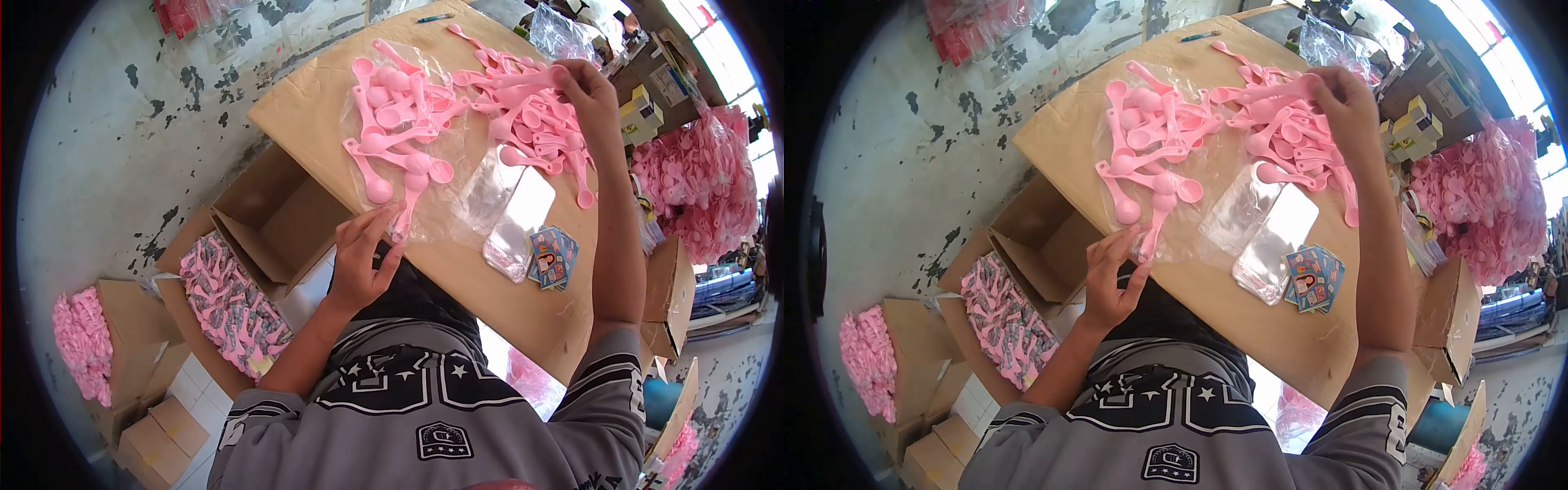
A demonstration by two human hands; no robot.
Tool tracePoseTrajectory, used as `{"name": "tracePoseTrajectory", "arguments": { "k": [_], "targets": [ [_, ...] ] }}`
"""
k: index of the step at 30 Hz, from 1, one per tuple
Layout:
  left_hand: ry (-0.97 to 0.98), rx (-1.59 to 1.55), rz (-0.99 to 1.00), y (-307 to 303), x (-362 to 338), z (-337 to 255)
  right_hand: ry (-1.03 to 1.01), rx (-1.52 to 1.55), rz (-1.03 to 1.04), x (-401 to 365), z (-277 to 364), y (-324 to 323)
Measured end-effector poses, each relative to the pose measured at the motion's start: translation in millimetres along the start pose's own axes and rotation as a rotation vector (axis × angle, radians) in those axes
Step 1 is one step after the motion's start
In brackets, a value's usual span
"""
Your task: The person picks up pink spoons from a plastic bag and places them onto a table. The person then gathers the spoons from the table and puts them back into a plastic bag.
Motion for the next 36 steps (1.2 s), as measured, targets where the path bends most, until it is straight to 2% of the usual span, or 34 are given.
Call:
{"name": "tracePoseTrajectory", "arguments": {
  "k": [2,3,6,8,10,12,16,20,32,34,35,36],
  "targets": [
    [-0.007,-0.021,-0.014,-1.0,-1.0,-0.2,-0.287,-0.498,-0.234,-2.4,6.1,-13.9],
    [-0.010,-0.031,-0.021,-1.2,-1.6,-0.7,-0.356,-0.789,-0.304,-15.7,28.9,-4.4],
    [-0.058,-0.029,-0.019,0.7,-6.6,2.2,-0.423,-0.568,-0.130,-31.3,32.3,33.0],
    [-0.040,-0.001,0.008,0.0,-3.4,-0.9,-0.055,-0.049,0.251,-47.4,24.9,78.9],
    [-0.012,0.030,0.033,0.0,1.7,-5.2,-0.088,-0.039,0.621,-71.6,24.0,129.4],
    [0.013,0.074,0.045,-1.1,5.2,-8.7,-0.345,-0.102,0.696,-93.9,44.9,154.8],
    [-0.017,0.076,0.077,-3.7,6.1,-10.6,-0.221,-0.201,0.817,-108.6,49.2,186.0],
    [-0.003,0.073,0.067,-3.3,7.2,-11.3,-0.243,-0.104,0.805,-106.8,41.5,188.8],
    [0.004,0.051,0.065,-2.6,8.0,-10.7,0.053,0.143,0.728,-69.9,47.1,113.4],
    [0.005,0.048,0.064,-1.9,8.0,-10.4,-0.002,0.065,0.621,-49.4,54.6,85.9],
    [0.005,0.047,0.064,-1.0,7.8,-10.2,0.091,0.166,0.520,-40.5,50.7,72.0],
    [0.007,0.046,0.066,-0.6,7.5,-10.3,0.075,0.165,0.510,-30.1,43.8,58.5]
  ]
}}
Point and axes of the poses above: each hand's wrist, its own x-axis towards the middle knuckle, its own y-axis out of the palm, z = x × y, the point moved 7 cm from there along x, towards the middle knuckle, and after that the axes turned 14 degrees about x, right-handed, at the moved point
